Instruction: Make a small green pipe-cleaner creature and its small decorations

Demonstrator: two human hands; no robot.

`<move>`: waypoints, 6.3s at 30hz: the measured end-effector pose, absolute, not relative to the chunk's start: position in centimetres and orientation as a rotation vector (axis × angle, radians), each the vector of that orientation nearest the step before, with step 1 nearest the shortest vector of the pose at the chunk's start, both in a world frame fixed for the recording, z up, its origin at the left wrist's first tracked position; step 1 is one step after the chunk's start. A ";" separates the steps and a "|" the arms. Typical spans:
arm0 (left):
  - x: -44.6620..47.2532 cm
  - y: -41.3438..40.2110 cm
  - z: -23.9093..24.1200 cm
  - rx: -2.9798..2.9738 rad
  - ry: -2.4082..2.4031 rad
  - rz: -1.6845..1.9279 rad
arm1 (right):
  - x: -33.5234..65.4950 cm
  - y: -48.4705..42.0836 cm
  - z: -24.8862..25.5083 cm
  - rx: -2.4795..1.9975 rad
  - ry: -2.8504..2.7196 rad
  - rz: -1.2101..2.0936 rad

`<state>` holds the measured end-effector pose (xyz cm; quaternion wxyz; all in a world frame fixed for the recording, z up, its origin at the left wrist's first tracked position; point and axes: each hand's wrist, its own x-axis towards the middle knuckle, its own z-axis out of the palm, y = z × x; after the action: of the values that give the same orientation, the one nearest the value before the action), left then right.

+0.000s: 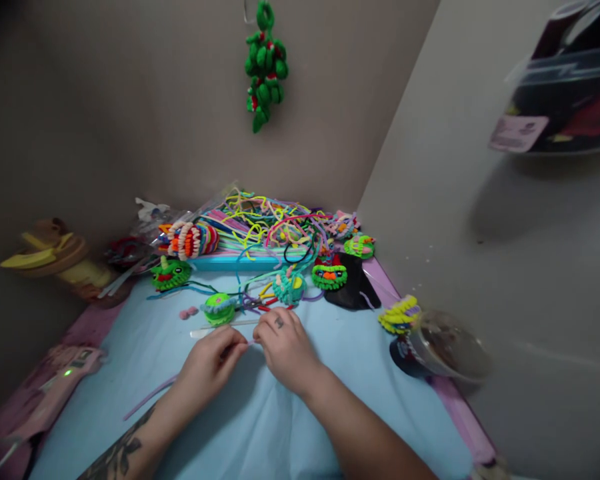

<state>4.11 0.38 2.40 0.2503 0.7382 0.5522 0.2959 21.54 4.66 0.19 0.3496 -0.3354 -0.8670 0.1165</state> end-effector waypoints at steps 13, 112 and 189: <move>4.9 0.7 2.8 1.338 1.134 0.919 | 19.8 3.4 0.8 -0.676 -1.440 1.437; 4.5 -0.1 2.3 2.119 1.386 1.163 | 20.0 3.2 0.3 -0.878 -1.616 1.139; 3.9 0.5 0.7 2.742 1.574 0.635 | 21.3 4.1 0.0 -0.772 -2.146 0.507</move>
<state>3.90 0.49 0.71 -0.0415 0.8495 0.4876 0.1969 21.35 4.09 0.03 0.3918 -0.3039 -0.8451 0.1997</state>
